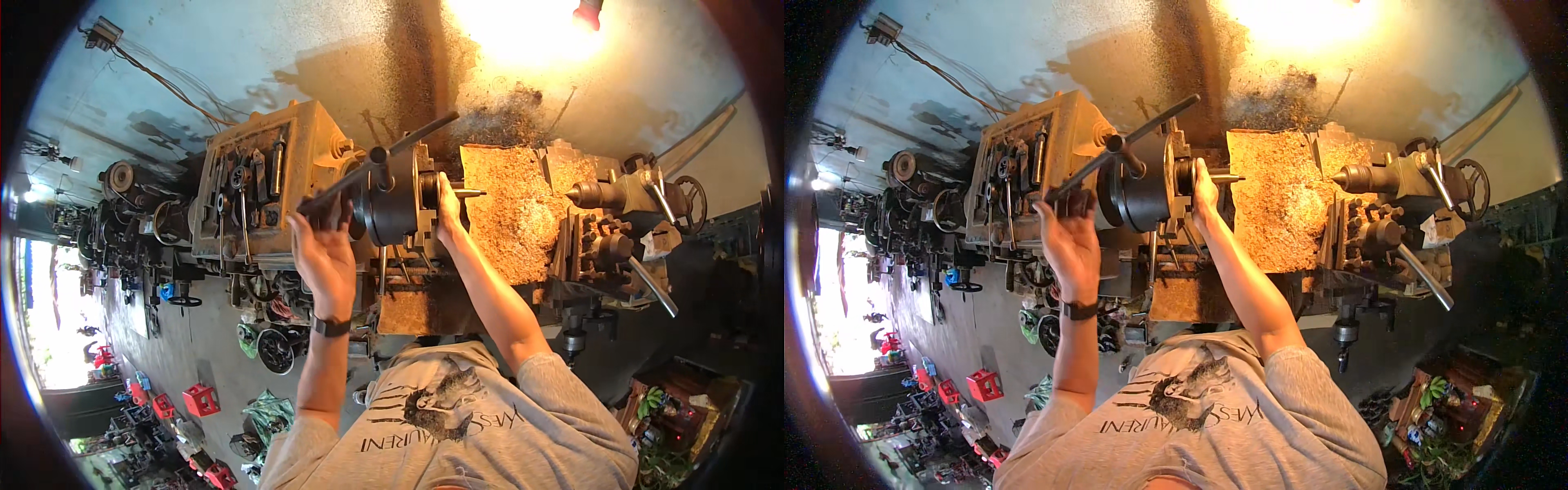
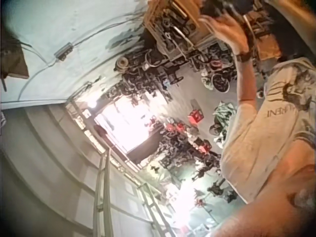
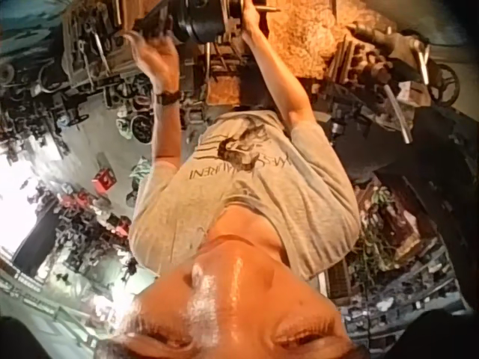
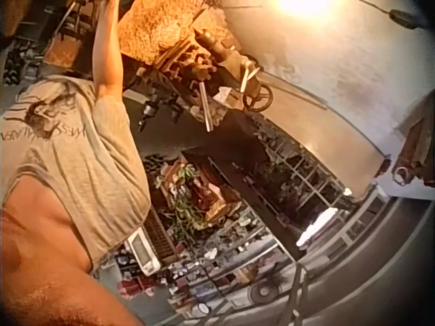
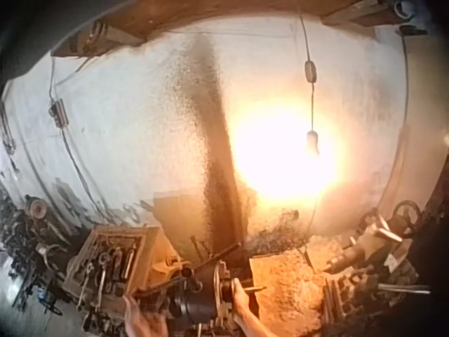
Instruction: The person polishes a rotating metal rod on a lathe with abrasive paper, measures the rod with a micrometer, and cuts threads onto it with a die wrench. The person then loosens the lathe chuck to remove the crankshaft and retrieves an item from a metal locker.
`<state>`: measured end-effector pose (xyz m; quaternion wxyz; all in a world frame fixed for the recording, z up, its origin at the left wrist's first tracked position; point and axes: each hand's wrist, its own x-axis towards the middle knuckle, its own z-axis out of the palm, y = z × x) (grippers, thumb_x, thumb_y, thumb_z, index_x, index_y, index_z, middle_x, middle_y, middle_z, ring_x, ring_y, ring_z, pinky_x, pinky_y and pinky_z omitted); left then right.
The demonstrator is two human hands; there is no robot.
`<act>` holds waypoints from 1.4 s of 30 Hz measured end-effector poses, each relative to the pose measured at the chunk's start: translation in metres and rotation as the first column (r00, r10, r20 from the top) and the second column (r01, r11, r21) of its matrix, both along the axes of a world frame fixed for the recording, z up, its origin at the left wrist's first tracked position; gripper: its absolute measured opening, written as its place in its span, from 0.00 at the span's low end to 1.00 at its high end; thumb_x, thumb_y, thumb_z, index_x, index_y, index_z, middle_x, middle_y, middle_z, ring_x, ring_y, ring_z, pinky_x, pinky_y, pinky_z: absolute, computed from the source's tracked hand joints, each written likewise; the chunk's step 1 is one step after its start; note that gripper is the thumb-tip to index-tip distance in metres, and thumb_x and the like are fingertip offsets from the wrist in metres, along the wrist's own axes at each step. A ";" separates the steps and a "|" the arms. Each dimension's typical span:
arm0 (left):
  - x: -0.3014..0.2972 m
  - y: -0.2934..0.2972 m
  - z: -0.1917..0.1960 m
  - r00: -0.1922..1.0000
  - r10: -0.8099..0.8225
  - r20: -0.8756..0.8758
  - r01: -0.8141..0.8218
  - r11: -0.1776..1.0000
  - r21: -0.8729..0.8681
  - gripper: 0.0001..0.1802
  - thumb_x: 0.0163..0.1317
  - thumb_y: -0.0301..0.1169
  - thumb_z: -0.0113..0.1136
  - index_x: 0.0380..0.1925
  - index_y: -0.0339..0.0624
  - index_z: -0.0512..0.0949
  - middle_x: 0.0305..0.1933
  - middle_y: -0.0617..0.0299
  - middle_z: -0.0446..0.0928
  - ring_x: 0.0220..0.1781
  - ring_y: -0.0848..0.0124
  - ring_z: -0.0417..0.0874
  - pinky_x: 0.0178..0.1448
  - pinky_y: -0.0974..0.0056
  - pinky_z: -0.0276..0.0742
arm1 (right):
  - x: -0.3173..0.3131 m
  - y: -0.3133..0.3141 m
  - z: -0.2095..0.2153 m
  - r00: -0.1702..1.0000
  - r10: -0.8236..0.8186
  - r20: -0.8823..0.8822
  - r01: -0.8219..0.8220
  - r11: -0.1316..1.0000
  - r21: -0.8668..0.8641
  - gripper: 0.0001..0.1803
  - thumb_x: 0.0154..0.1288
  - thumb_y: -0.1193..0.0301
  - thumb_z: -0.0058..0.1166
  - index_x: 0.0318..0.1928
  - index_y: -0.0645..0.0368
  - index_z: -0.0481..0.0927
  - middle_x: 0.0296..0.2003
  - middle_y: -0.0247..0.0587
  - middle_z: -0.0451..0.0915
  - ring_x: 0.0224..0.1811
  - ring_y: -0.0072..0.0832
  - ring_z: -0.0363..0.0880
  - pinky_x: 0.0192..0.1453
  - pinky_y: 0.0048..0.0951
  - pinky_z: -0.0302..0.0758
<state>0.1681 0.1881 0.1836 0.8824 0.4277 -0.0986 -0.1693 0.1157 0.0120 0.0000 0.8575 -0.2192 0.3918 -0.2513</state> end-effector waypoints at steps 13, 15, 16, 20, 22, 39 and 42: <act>0.082 -0.059 0.015 0.990 -0.066 -0.125 0.070 0.997 0.026 0.19 0.72 0.43 0.38 0.35 0.37 0.66 0.26 0.60 0.69 0.31 0.62 0.75 0.51 0.49 0.77 | -0.008 -0.003 0.014 0.992 -0.059 -0.111 0.060 0.998 0.010 0.32 0.62 0.44 0.51 0.43 0.66 0.80 0.39 0.41 0.80 0.40 0.28 0.77 0.46 0.31 0.73; 0.085 -0.057 0.016 0.988 -0.079 -0.129 0.087 0.995 0.051 0.19 0.72 0.43 0.39 0.35 0.37 0.67 0.27 0.59 0.71 0.32 0.62 0.76 0.51 0.50 0.77 | -0.014 -0.009 0.014 0.990 0.024 -0.142 -0.013 0.997 0.078 0.36 0.61 0.42 0.51 0.47 0.68 0.77 0.43 0.44 0.78 0.44 0.32 0.75 0.52 0.32 0.70; 0.086 -0.055 0.018 0.989 -0.078 -0.127 0.089 0.993 0.080 0.19 0.72 0.43 0.40 0.35 0.37 0.67 0.28 0.58 0.73 0.33 0.62 0.78 0.51 0.51 0.77 | -0.022 -0.007 0.012 0.989 0.028 -0.142 -0.018 0.997 0.073 0.36 0.61 0.42 0.51 0.47 0.68 0.77 0.43 0.44 0.78 0.44 0.32 0.75 0.52 0.32 0.70; 0.117 -0.037 0.014 0.994 -0.049 -0.096 0.054 0.998 0.043 0.11 0.66 0.32 0.44 0.31 0.36 0.71 0.25 0.57 0.72 0.28 0.62 0.78 0.48 0.42 0.79 | -0.074 0.014 0.033 0.789 -0.532 -0.308 0.285 0.760 -0.585 0.36 0.61 0.44 0.51 0.51 0.69 0.73 0.47 0.49 0.76 0.54 0.34 0.71 0.62 0.39 0.65; 0.119 -0.053 0.017 0.993 0.043 -0.107 -0.030 0.993 0.119 0.08 0.64 0.30 0.46 0.30 0.36 0.72 0.24 0.59 0.71 0.27 0.65 0.76 0.42 0.47 0.81 | -0.100 -0.019 0.084 0.832 -0.536 -0.140 0.194 0.518 -0.833 0.31 0.65 0.47 0.47 0.51 0.65 0.74 0.47 0.53 0.76 0.56 0.36 0.72 0.63 0.44 0.66; 0.144 -0.093 0.029 0.881 0.088 0.465 -0.258 0.913 0.317 0.12 0.67 0.30 0.47 0.31 0.31 0.75 0.17 0.55 0.72 0.15 0.62 0.75 0.20 0.57 0.77 | -0.029 0.029 0.223 0.636 -0.575 -0.515 -0.749 -0.300 -0.590 0.27 0.65 0.48 0.49 0.30 0.63 0.80 0.17 0.46 0.77 0.21 0.35 0.79 0.30 0.39 0.75; 0.148 -0.082 0.015 0.543 -0.014 0.840 -0.569 0.729 0.380 0.10 0.63 0.30 0.53 0.33 0.30 0.76 0.26 0.47 0.77 0.27 0.50 0.78 0.32 0.53 0.75 | -0.028 0.020 0.217 0.803 -0.350 -0.482 -0.588 -0.340 -0.734 0.21 0.65 0.61 0.54 0.48 0.69 0.76 0.44 0.60 0.78 0.45 0.42 0.80 0.47 0.42 0.77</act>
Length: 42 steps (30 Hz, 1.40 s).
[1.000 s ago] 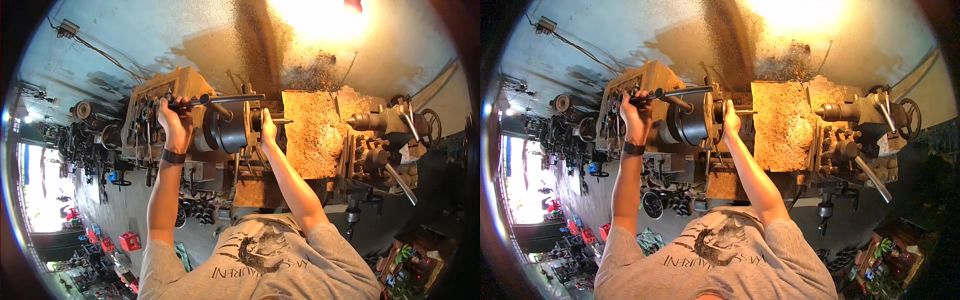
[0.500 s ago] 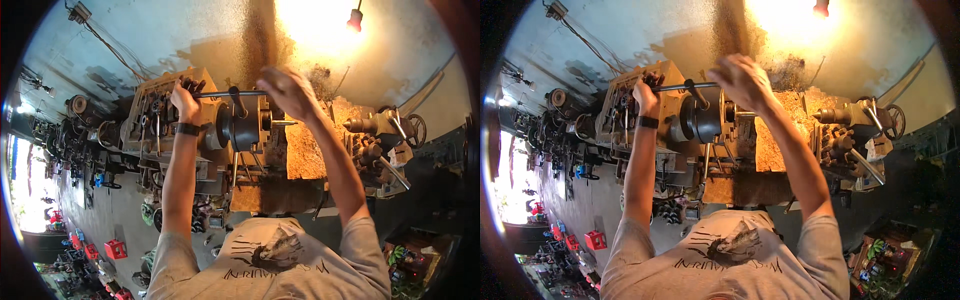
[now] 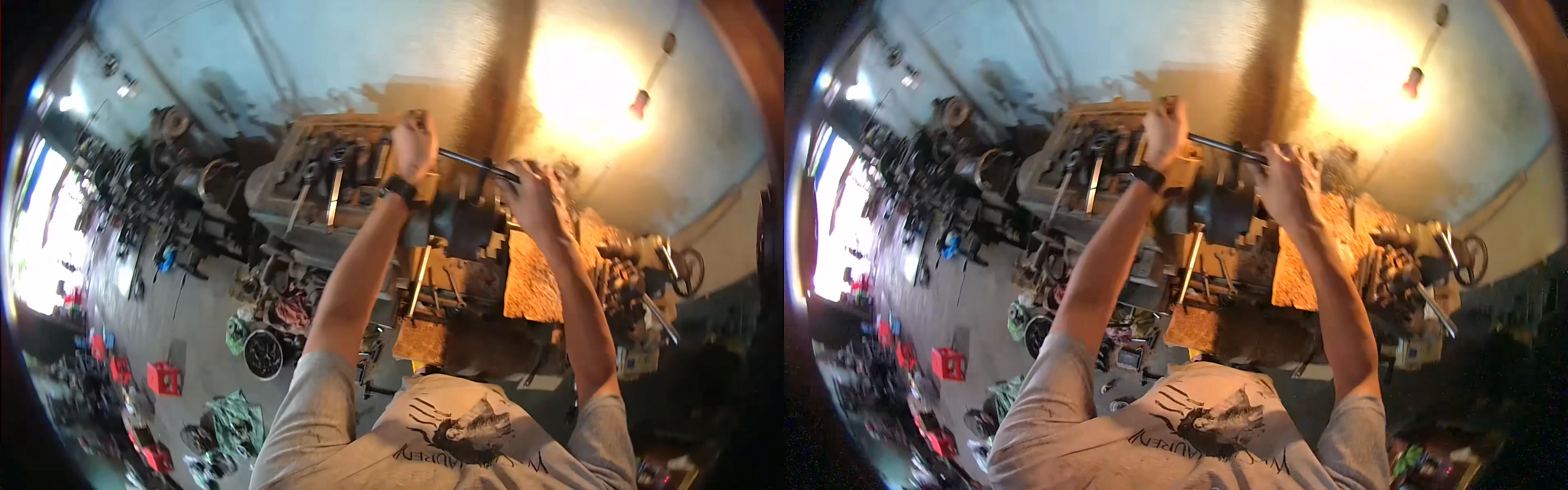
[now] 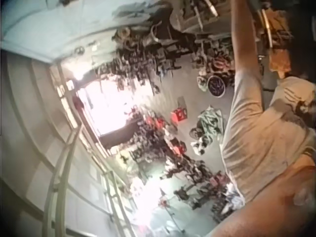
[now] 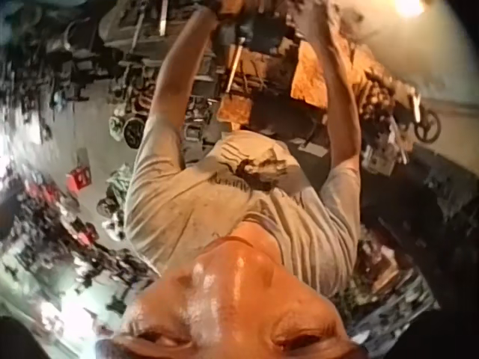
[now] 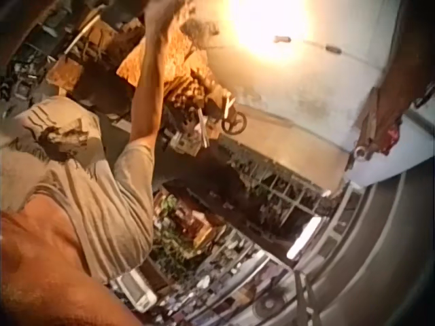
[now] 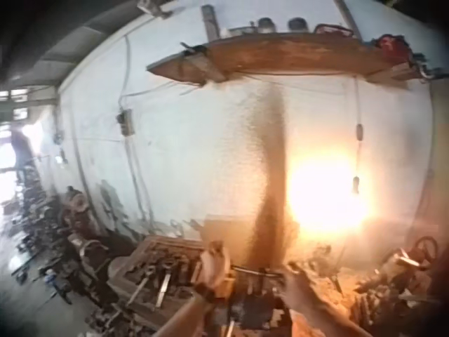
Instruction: The person polishes a rotating metal rod on a lathe with abrasive paper, measures the rod with a micrometer, and cuts threads onto it with a die wrench. The person then loosens the lathe chuck to remove the crankshaft and retrieves an item from a metal locker.
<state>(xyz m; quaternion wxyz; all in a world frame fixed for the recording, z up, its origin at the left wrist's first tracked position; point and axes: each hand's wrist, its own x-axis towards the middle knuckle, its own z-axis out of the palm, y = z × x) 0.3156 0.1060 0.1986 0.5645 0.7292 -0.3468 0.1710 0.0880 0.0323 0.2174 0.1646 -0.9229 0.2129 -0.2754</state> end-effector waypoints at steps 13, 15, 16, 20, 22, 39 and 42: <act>0.059 0.246 -0.014 0.937 0.322 0.134 -0.349 0.847 0.401 0.11 0.57 0.33 0.62 0.31 0.35 0.77 0.32 0.52 0.77 0.40 0.55 0.78 0.42 0.53 0.73 | -0.055 0.149 0.021 0.863 0.342 0.372 -0.474 0.803 0.362 0.07 0.57 0.81 0.57 0.38 0.67 0.80 0.40 0.47 0.80 0.41 0.35 0.82 0.42 0.30 0.78; 0.061 0.245 -0.021 0.955 0.247 0.166 -0.298 0.789 0.537 0.12 0.56 0.34 0.61 0.31 0.35 0.77 0.34 0.51 0.76 0.43 0.52 0.77 0.44 0.51 0.73 | -0.053 0.155 0.021 0.856 0.389 0.340 -0.502 0.781 0.371 0.07 0.57 0.81 0.57 0.38 0.66 0.80 0.40 0.45 0.81 0.41 0.36 0.82 0.42 0.30 0.78; 0.061 0.242 -0.023 0.956 0.245 0.163 -0.294 0.789 0.539 0.12 0.56 0.34 0.61 0.31 0.35 0.77 0.34 0.51 0.76 0.43 0.52 0.77 0.44 0.51 0.73 | -0.051 0.158 0.021 0.858 0.386 0.339 -0.499 0.782 0.373 0.07 0.57 0.81 0.57 0.38 0.66 0.80 0.40 0.45 0.81 0.41 0.36 0.82 0.42 0.30 0.78; 0.066 0.240 -0.036 0.893 0.356 0.276 -0.447 0.624 0.641 0.11 0.53 0.34 0.61 0.26 0.35 0.76 0.35 0.47 0.76 0.43 0.49 0.78 0.43 0.50 0.75 | -0.051 0.168 0.020 0.814 0.487 0.316 -0.579 0.722 0.379 0.09 0.57 0.80 0.58 0.39 0.65 0.80 0.39 0.45 0.81 0.40 0.38 0.81 0.43 0.31 0.77; 0.062 0.238 -0.031 0.847 0.348 0.402 -0.530 0.615 0.583 0.12 0.53 0.34 0.61 0.27 0.34 0.75 0.35 0.46 0.76 0.41 0.49 0.78 0.42 0.49 0.75 | -0.058 0.169 0.016 0.820 0.495 0.288 -0.572 0.700 0.426 0.09 0.57 0.80 0.58 0.39 0.65 0.80 0.39 0.45 0.81 0.39 0.39 0.81 0.41 0.31 0.77; -0.244 0.162 -0.047 0.637 -0.428 -0.641 0.391 0.896 -0.209 0.07 0.55 0.20 0.62 0.34 0.32 0.78 0.29 0.62 0.80 0.30 0.77 0.78 0.34 0.71 0.74 | -0.132 0.115 -0.063 0.900 -0.101 0.423 -0.267 0.639 0.722 0.15 0.63 0.76 0.56 0.50 0.64 0.75 0.33 0.38 0.83 0.36 0.20 0.81 0.41 0.21 0.77; -0.277 0.121 -0.076 0.722 -0.379 -0.578 0.424 0.903 -0.061 0.07 0.52 0.20 0.65 0.32 0.35 0.77 0.28 0.60 0.80 0.28 0.77 0.78 0.34 0.70 0.74 | -0.154 0.097 -0.071 0.923 -0.170 0.346 -0.147 0.673 0.724 0.18 0.63 0.73 0.58 0.52 0.64 0.74 0.35 0.40 0.82 0.37 0.21 0.81 0.43 0.23 0.77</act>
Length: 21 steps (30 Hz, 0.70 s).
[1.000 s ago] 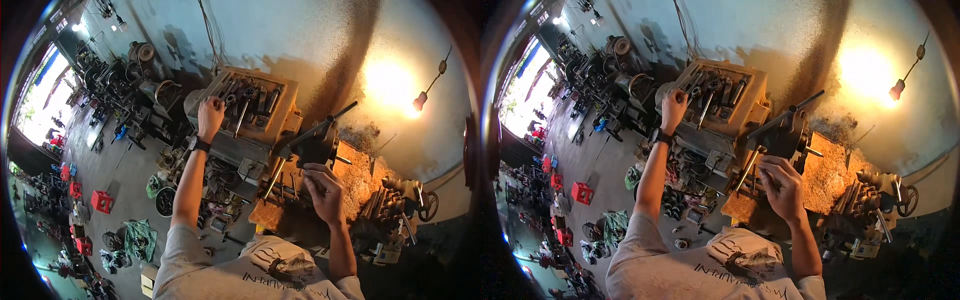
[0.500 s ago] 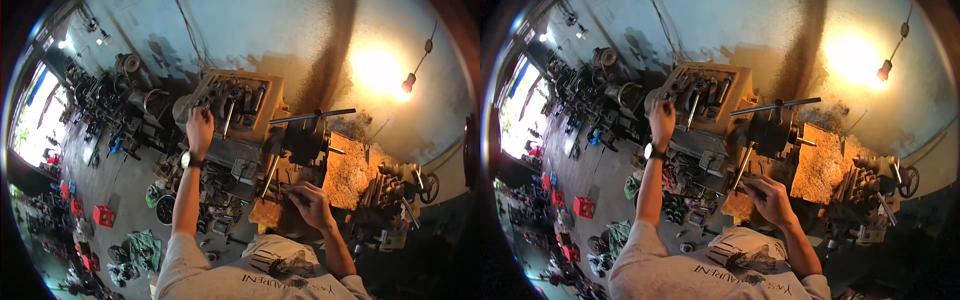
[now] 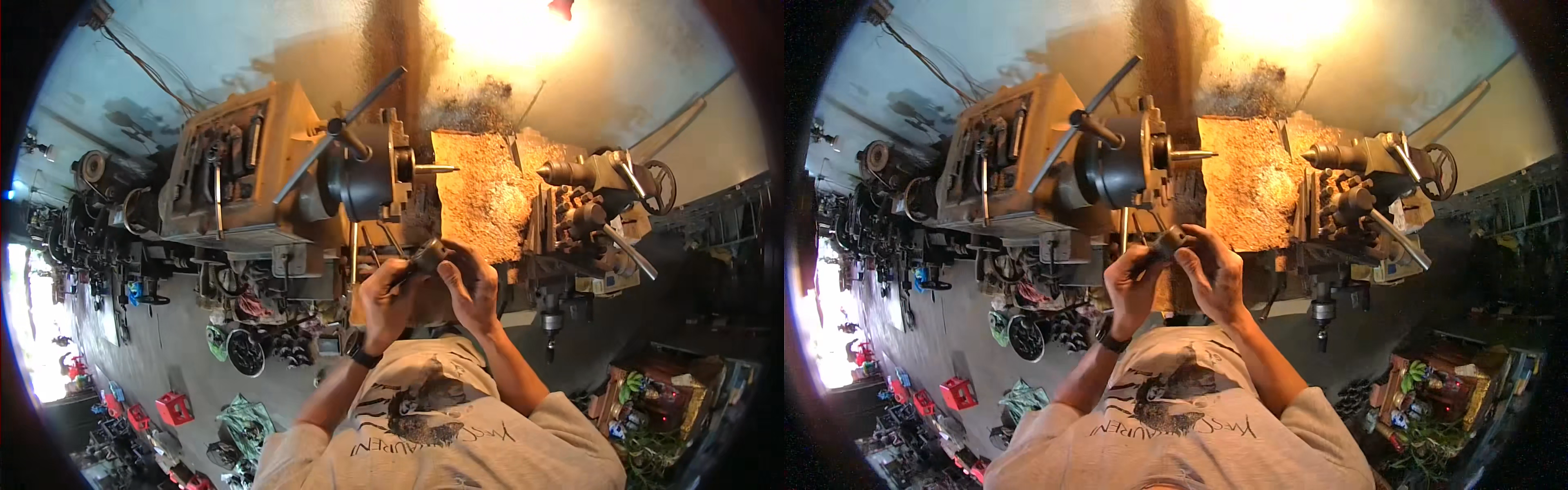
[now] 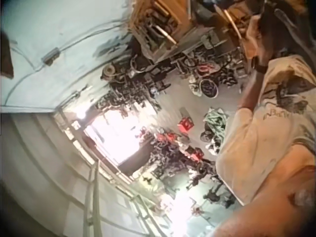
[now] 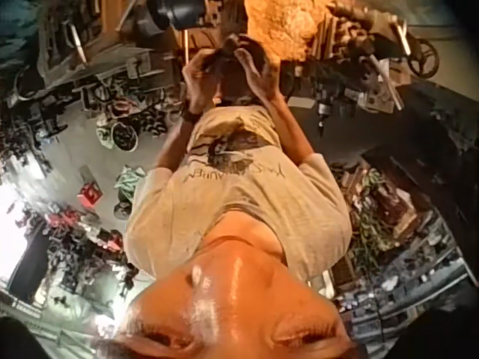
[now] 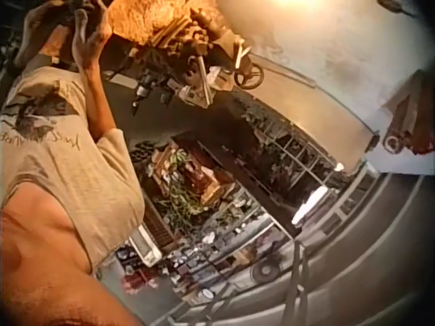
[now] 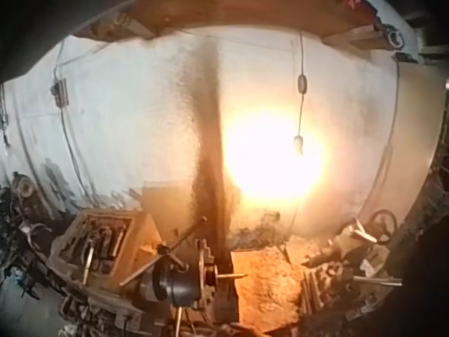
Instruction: The person polishes a rotating metal rod on a lathe with abrasive paper, measures the rod with a micrometer, and cuts threads onto it with a die wrench. The person then loosens the lathe chuck to remove the crankshaft and retrieves an item from a metal locker.
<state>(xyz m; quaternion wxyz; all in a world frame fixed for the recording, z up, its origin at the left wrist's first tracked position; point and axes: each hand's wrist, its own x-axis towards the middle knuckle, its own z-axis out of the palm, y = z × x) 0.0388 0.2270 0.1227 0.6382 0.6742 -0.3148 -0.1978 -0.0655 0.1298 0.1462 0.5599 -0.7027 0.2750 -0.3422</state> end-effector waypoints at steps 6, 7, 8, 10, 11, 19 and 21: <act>-0.026 -0.076 -0.038 0.989 -0.051 0.136 0.055 0.998 -0.021 0.10 0.51 0.18 0.62 0.34 0.35 0.76 0.26 0.57 0.77 0.28 0.69 0.78 0.36 0.67 0.74 | -0.016 -0.051 -0.044 0.974 -0.185 0.130 0.140 0.946 0.293 0.23 0.58 0.74 0.62 0.53 0.68 0.73 0.42 0.43 0.80 0.43 0.26 0.79 0.48 0.26 0.76; -0.030 -0.089 -0.040 0.991 -0.069 0.117 0.060 0.995 0.076 0.09 0.53 0.20 0.62 0.36 0.34 0.76 0.28 0.59 0.78 0.29 0.73 0.78 0.36 0.69 0.74 | -0.014 -0.067 -0.047 0.970 -0.189 0.153 0.123 0.925 0.359 0.23 0.58 0.76 0.62 0.54 0.67 0.73 0.42 0.43 0.80 0.43 0.29 0.79 0.49 0.27 0.77; -0.032 -0.103 -0.044 0.992 -0.084 0.096 0.067 0.983 0.172 0.09 0.56 0.21 0.62 0.38 0.33 0.77 0.30 0.60 0.79 0.30 0.78 0.77 0.36 0.71 0.74 | -0.013 -0.088 -0.059 0.978 -0.149 0.150 0.093 0.941 0.325 0.23 0.59 0.75 0.61 0.55 0.67 0.72 0.42 0.44 0.80 0.43 0.29 0.79 0.48 0.26 0.77; -0.028 -0.130 -0.059 0.982 -0.133 -0.134 0.152 0.978 0.144 0.10 0.59 0.23 0.60 0.40 0.31 0.77 0.30 0.60 0.81 0.31 0.78 0.78 0.36 0.70 0.74 | -0.003 -0.124 -0.080 0.977 -0.127 0.171 0.060 0.935 0.350 0.23 0.61 0.73 0.59 0.56 0.66 0.71 0.43 0.46 0.80 0.44 0.30 0.79 0.49 0.27 0.77; -0.023 -0.137 -0.088 0.969 -0.194 -0.156 0.223 0.954 0.199 0.09 0.60 0.24 0.59 0.39 0.31 0.77 0.31 0.61 0.81 0.31 0.78 0.77 0.36 0.70 0.74 | 0.002 -0.141 -0.093 0.980 -0.106 0.171 0.042 0.938 0.344 0.24 0.62 0.72 0.58 0.57 0.66 0.71 0.44 0.46 0.80 0.44 0.30 0.79 0.50 0.27 0.77; -0.007 -0.167 -0.130 0.898 -0.197 -0.394 0.302 0.926 0.226 0.10 0.63 0.25 0.55 0.37 0.25 0.77 0.31 0.61 0.81 0.31 0.80 0.75 0.38 0.70 0.72 | 0.039 -0.196 -0.134 0.999 0.006 0.035 -0.015 0.963 0.270 0.25 0.63 0.70 0.58 0.58 0.66 0.71 0.45 0.45 0.80 0.46 0.28 0.79 0.53 0.26 0.75; -0.007 -0.166 -0.134 0.893 -0.182 -0.412 0.296 0.926 0.233 0.10 0.63 0.25 0.55 0.37 0.25 0.77 0.31 0.61 0.81 0.32 0.79 0.77 0.39 0.70 0.72 | 0.040 -0.197 -0.137 0.999 0.024 0.046 -0.036 0.955 0.294 0.25 0.63 0.69 0.58 0.58 0.66 0.71 0.45 0.45 0.81 0.46 0.27 0.79 0.52 0.26 0.75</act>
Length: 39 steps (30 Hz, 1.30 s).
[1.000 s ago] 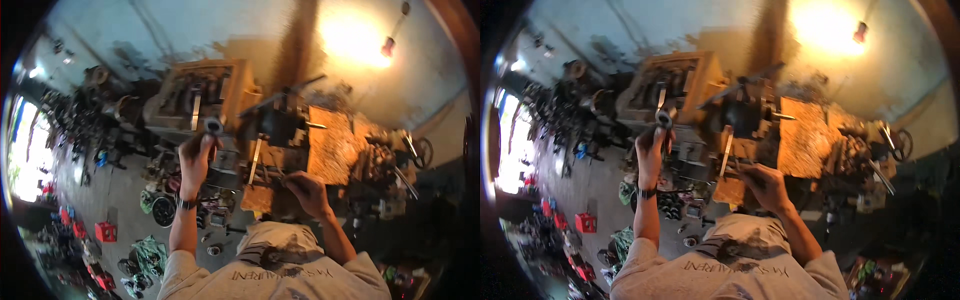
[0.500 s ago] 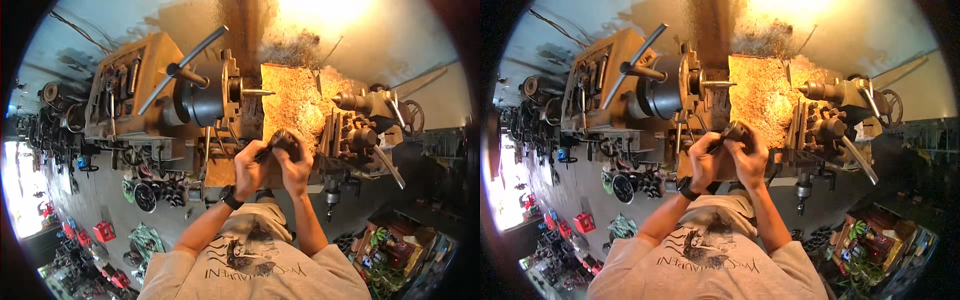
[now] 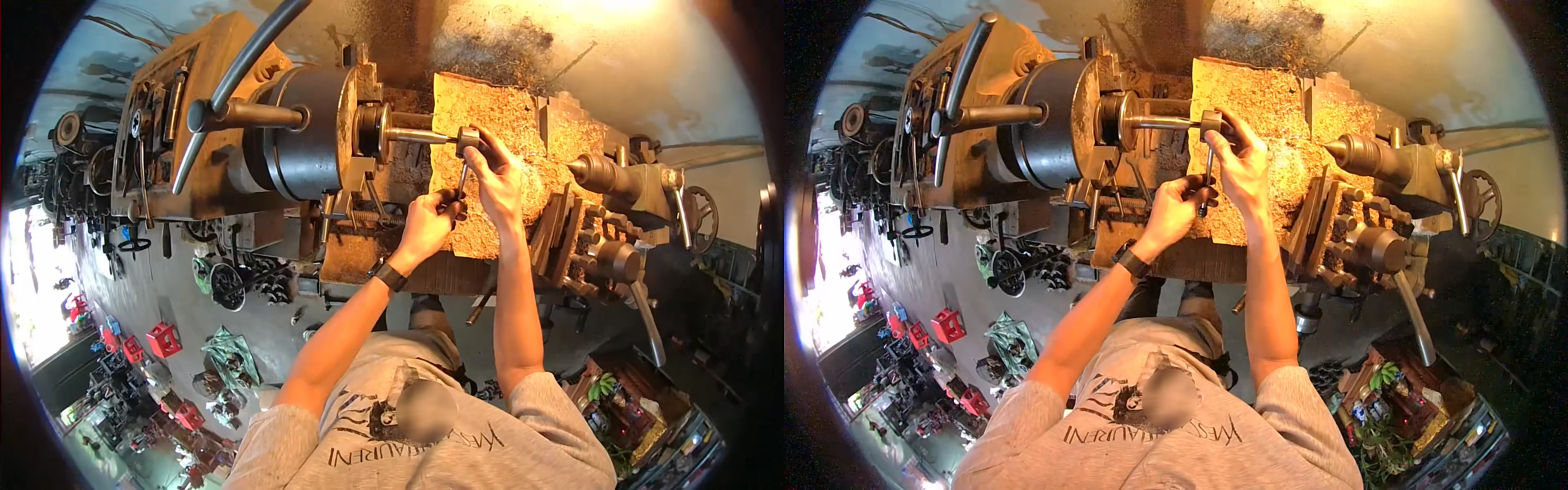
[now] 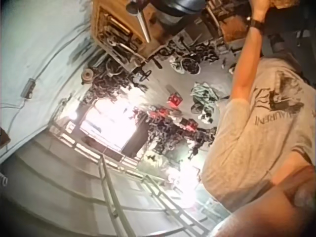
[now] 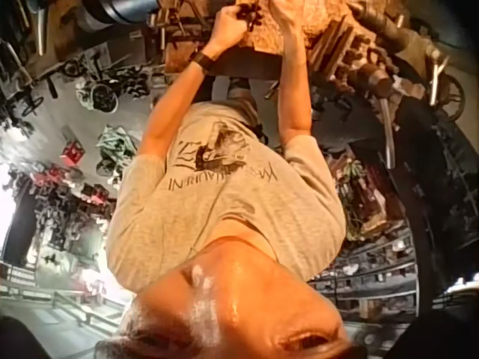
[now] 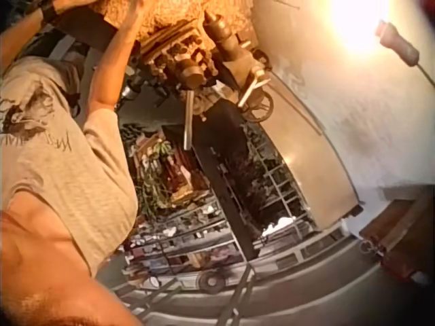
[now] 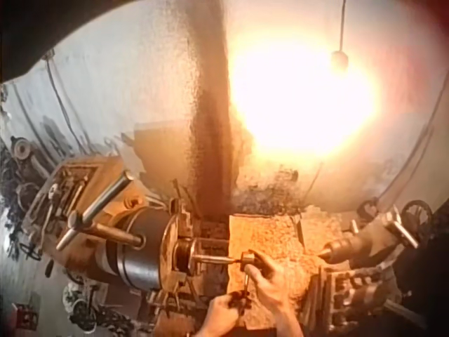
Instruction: The person polishes a rotating metal rod on a lathe with abrasive paper, measures the rod with a micrometer, and cuts threads onto it with a die wrench. The person then loosens the lathe chuck to remove the crankshaft and retrieves an item from a metal locker.
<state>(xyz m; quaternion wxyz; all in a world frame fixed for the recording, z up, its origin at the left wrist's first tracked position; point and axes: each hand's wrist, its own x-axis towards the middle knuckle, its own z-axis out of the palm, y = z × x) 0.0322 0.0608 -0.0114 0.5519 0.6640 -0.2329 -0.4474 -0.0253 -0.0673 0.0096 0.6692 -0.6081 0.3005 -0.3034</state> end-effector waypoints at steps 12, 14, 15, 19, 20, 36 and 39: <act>-0.001 0.010 0.032 0.941 -0.016 -0.339 -0.012 0.997 -0.081 0.09 0.65 0.25 0.53 0.40 0.28 0.76 0.30 0.59 0.80 0.31 0.75 0.82 0.33 0.71 0.78 | 0.000 -0.012 -0.003 0.997 0.069 -0.036 -0.065 0.991 0.115 0.23 0.61 0.65 0.62 0.53 0.66 0.76 0.40 0.40 0.82 0.39 0.20 0.78 0.45 0.22 0.75; 0.004 0.011 0.054 0.877 -0.046 -0.478 0.018 0.998 -0.065 0.12 0.66 0.29 0.54 0.43 0.30 0.75 0.30 0.60 0.79 0.30 0.73 0.83 0.31 0.69 0.81 | -0.001 -0.015 0.000 0.992 0.083 -0.091 -0.075 0.993 0.087 0.21 0.61 0.63 0.61 0.50 0.66 0.78 0.37 0.38 0.82 0.37 0.19 0.78 0.42 0.21 0.75; 0.005 0.012 0.059 0.879 -0.042 -0.474 0.015 0.998 -0.061 0.12 0.66 0.29 0.54 0.43 0.30 0.75 0.30 0.60 0.79 0.30 0.73 0.83 0.31 0.69 0.81 | 0.000 -0.015 0.004 0.985 0.102 -0.143 -0.094 0.994 0.059 0.20 0.62 0.62 0.60 0.46 0.66 0.80 0.35 0.37 0.83 0.35 0.19 0.78 0.39 0.21 0.75; 0.003 0.008 0.076 0.677 -0.002 -0.736 -0.118 0.987 -0.111 0.12 0.65 0.31 0.56 0.42 0.32 0.75 0.32 0.61 0.79 0.28 0.74 0.83 0.33 0.67 0.83 | 0.002 -0.018 0.002 0.984 0.110 -0.137 -0.096 0.990 0.106 0.15 0.66 0.61 0.55 0.41 0.62 0.83 0.30 0.33 0.83 0.32 0.18 0.78 0.35 0.20 0.73; 0.001 0.006 0.077 0.673 0.018 -0.739 -0.157 0.981 -0.118 0.12 0.65 0.31 0.56 0.42 0.33 0.75 0.31 0.61 0.79 0.29 0.74 0.83 0.33 0.67 0.83 | -0.004 -0.023 0.003 0.964 0.162 -0.213 -0.133 0.980 0.145 0.15 0.67 0.65 0.52 0.50 0.60 0.80 0.38 0.37 0.83 0.37 0.20 0.79 0.38 0.22 0.76; 0.008 0.008 0.094 0.659 -0.010 -0.752 -0.220 0.954 -0.204 0.18 0.69 0.40 0.48 0.45 0.36 0.75 0.34 0.61 0.77 0.33 0.71 0.82 0.37 0.61 0.84 | -0.005 -0.021 0.003 0.972 0.233 -0.038 -0.230 0.972 0.055 0.25 0.63 0.77 0.55 0.61 0.54 0.71 0.42 0.39 0.82 0.41 0.21 0.79 0.48 0.24 0.78; 0.010 0.014 0.088 0.682 -0.009 -0.732 -0.185 0.965 -0.184 0.18 0.70 0.40 0.46 0.46 0.36 0.74 0.35 0.60 0.77 0.34 0.70 0.82 0.38 0.61 0.83 | -0.003 -0.019 0.009 0.984 0.164 -0.071 -0.156 0.982 0.106 0.22 0.63 0.71 0.57 0.58 0.57 0.74 0.35 0.36 0.82 0.33 0.17 0.78 0.37 0.21 0.77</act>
